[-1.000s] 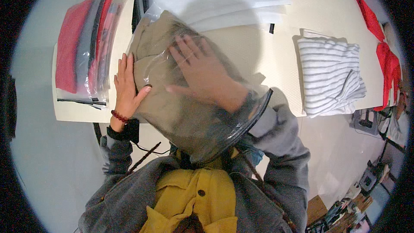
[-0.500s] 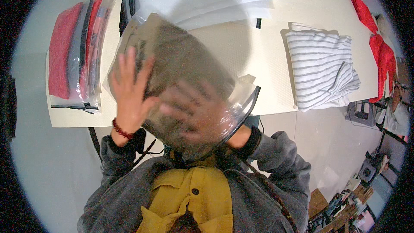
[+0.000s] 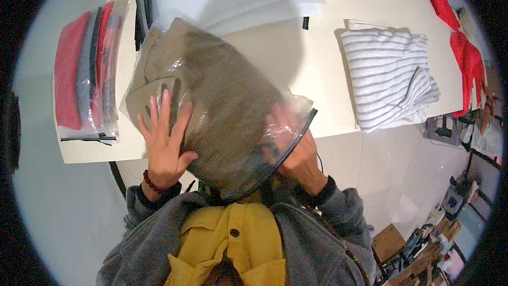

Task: The person places folded clothes including a black garment, a red garment, and a brown garment into individual plastic zip bags, sealing each bag and smoothing the air out of them.

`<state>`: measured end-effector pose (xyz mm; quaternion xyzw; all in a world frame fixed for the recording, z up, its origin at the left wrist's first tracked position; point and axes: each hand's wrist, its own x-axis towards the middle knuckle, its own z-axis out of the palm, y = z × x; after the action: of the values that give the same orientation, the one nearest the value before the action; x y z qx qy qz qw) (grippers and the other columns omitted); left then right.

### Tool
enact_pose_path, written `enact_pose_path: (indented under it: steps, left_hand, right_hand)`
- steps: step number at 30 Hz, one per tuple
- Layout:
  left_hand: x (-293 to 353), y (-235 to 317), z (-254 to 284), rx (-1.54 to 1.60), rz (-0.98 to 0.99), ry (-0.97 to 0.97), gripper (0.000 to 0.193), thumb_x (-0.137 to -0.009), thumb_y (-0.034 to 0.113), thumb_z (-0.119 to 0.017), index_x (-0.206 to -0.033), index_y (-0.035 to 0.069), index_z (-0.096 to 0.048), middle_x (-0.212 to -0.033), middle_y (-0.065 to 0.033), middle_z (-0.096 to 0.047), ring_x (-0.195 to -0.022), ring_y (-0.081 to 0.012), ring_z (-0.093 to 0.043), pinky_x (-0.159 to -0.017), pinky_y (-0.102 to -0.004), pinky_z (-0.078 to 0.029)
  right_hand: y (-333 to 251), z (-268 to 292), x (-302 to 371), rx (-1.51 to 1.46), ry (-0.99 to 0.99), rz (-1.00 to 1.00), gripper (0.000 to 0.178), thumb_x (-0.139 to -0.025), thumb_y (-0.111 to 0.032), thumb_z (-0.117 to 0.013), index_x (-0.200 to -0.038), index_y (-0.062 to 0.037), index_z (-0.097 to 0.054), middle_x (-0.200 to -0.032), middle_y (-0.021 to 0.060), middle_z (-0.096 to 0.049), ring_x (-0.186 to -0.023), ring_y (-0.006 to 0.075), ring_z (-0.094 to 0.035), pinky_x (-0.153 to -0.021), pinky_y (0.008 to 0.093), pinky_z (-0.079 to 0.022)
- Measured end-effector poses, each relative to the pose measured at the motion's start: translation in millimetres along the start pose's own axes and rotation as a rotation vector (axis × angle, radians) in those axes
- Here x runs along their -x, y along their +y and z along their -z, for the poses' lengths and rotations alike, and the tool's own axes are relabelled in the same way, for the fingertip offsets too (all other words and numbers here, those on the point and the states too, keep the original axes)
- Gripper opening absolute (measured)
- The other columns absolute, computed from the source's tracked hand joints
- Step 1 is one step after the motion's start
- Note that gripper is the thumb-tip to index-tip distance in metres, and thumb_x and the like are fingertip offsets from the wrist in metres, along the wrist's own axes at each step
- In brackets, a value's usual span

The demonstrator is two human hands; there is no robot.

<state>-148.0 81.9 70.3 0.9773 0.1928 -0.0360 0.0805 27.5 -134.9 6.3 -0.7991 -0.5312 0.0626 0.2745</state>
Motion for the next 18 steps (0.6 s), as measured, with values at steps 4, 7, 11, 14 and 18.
enact_pose_path:
  steps: [4, 7, 11, 14, 18]
  left_hand:
    - [0, 9, 3, 0.079, -0.033, 0.000, 0.086, -0.066, 0.063, -0.061, -0.141, 0.025, -0.041, -0.155, -0.0129, -0.016, -0.141, -0.0418, -0.012, -0.101, -0.0724, -0.010]
    - [-22, 22, 15, 0.058, -0.149, -0.068, 0.087, -0.073, 0.075, -0.043, -0.143, 0.024, -0.039, -0.155, -0.0171, -0.015, -0.141, -0.0432, -0.011, -0.104, -0.0685, -0.007]
    - [-47, 26, 25, 0.022, -0.211, -0.113, 0.091, -0.063, 0.051, -0.071, -0.144, 0.028, -0.035, -0.155, -0.0131, -0.015, -0.140, -0.0409, -0.015, -0.104, -0.0674, -0.012]
    - [-59, 19, 7, 0.041, -0.208, -0.125, 0.095, -0.060, 0.039, -0.079, -0.144, 0.028, -0.034, -0.155, -0.0122, -0.016, -0.140, -0.0401, -0.018, -0.104, -0.0664, -0.014]
    - [-58, 13, -3, 0.098, -0.214, -0.124, 0.092, -0.065, 0.029, -0.079, -0.145, 0.024, -0.033, -0.154, -0.0130, -0.016, -0.140, -0.0393, -0.018, -0.105, -0.0667, -0.014]
  right_hand:
    - [2, 17, 7, -0.114, 0.308, -0.205, 0.033, -0.078, -0.007, -0.059, -0.111, 0.0002, -0.061, -0.108, 0.0216, -0.062, -0.097, 0.0334, -0.061, -0.083, 0.0378, -0.049]
    - [19, 32, 32, -0.309, 0.303, -0.328, 0.022, -0.081, -0.001, -0.053, -0.101, 0.0016, -0.062, -0.093, 0.0161, -0.063, -0.082, 0.0226, -0.061, -0.074, 0.0298, -0.049]
    - [18, 40, -8, -0.400, 0.561, -0.461, 0.026, -0.080, 0.003, -0.055, -0.105, 0.0012, -0.062, -0.095, 0.0110, -0.060, -0.090, 0.0184, -0.056, -0.076, 0.0297, -0.046]
    - [30, 51, -23, -0.205, 0.354, -0.261, 0.035, -0.077, 0.009, -0.055, -0.110, -0.0008, -0.063, -0.103, 0.0130, -0.060, -0.094, 0.0234, -0.056, -0.080, 0.0314, -0.047]
    - [48, 45, -20, -0.171, 0.247, -0.158, 0.032, -0.077, 0.009, -0.057, -0.106, -0.0014, -0.065, -0.090, 0.0136, -0.065, -0.081, 0.0262, -0.061, -0.072, 0.0319, -0.050]
